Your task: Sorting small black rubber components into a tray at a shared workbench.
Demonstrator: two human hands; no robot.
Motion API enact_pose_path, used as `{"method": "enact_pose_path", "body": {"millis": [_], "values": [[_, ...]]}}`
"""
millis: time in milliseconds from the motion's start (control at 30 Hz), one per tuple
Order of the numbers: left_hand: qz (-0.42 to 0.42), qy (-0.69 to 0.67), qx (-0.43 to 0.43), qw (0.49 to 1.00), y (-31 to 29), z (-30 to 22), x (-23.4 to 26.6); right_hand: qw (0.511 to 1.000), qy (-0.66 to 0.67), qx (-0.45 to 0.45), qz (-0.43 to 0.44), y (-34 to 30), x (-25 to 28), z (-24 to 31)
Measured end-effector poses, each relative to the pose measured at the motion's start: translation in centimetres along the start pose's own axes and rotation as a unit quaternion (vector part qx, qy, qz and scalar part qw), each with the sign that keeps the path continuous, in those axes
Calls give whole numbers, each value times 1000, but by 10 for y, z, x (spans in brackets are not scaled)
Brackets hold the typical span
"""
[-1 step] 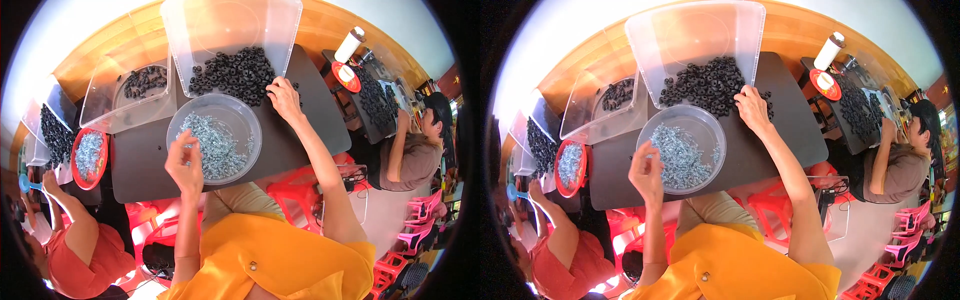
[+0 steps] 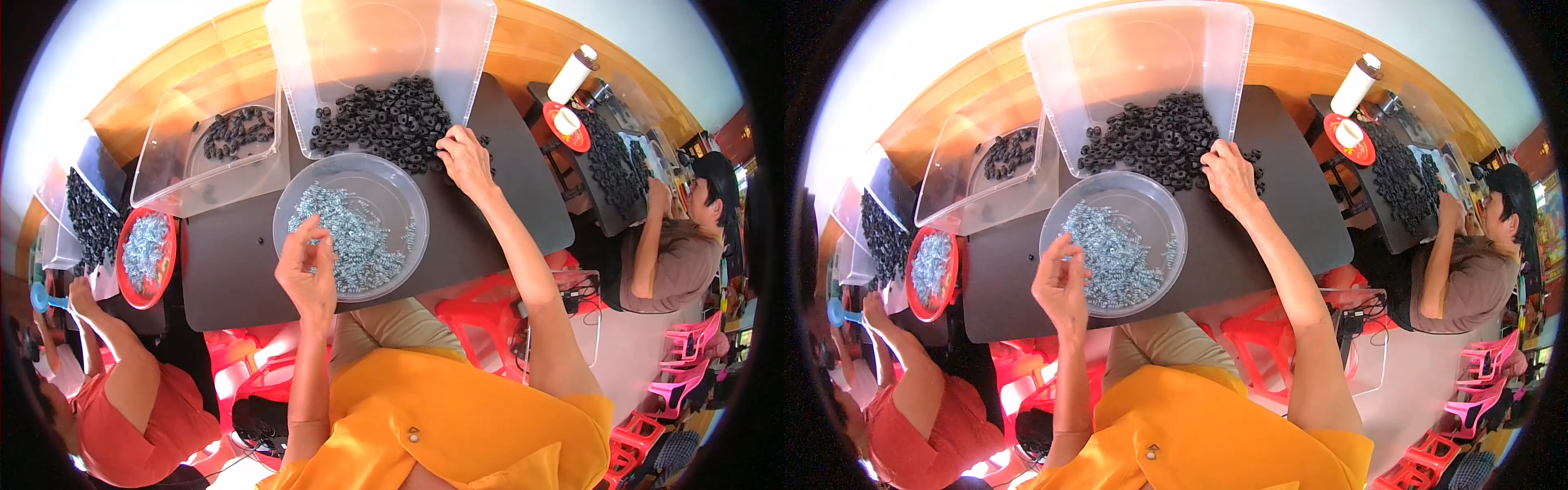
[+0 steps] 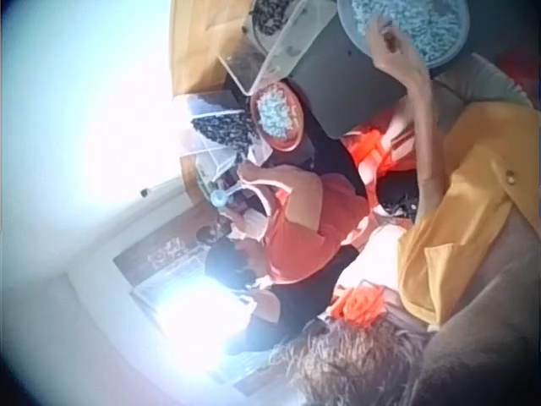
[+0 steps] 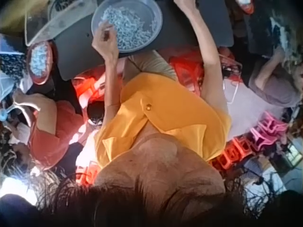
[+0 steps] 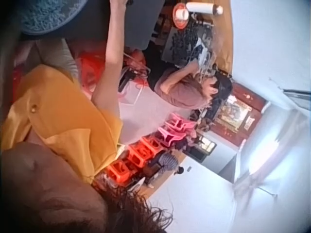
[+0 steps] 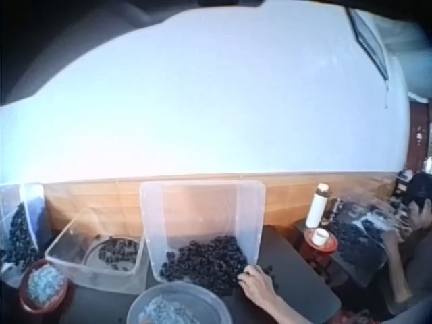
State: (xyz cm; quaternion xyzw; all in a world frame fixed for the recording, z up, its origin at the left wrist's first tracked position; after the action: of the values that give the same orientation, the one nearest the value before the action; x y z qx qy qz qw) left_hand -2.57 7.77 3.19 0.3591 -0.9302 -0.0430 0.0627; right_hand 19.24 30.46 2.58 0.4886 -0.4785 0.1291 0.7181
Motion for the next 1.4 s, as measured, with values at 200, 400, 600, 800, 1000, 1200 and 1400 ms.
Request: {"method": "enact_pose_path", "body": {"millis": [200,400,600,800,1000,1200,1400], "values": [[58,-87,119,987,-10,23,-11,977,175,-104,-63,-3,17,19],[190,-49,118,973,-15,11,-42,868,476,-132,59,-13,23,109],[179,-68,126,973,-14,27,-37,887,452,-59,78,-5,23,140],[131,-101,153,974,-8,28,-15,967,226,-15,116,5,-5,129],[132,-156,164,965,-8,33,-8,974,157,-3,163,13,-39,136],[137,-204,167,955,-8,32,-3,971,218,-17,101,18,-22,136],[153,-271,210,927,-9,30,-8,851,517,-55,73,13,23,170]]}}
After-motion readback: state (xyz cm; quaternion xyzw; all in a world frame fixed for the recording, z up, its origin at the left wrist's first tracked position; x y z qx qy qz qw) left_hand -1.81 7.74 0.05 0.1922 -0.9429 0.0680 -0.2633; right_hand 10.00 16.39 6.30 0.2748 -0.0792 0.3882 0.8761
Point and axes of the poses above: each hand's wrist, its own y-axis towards the middle knuckle, its own x-axis out of the back of the hand, z = x × y, the point moved 7 cm from there along y, towards the middle knuckle, and after that the axes turned 13 degrees about x, right-handed, at the moved point
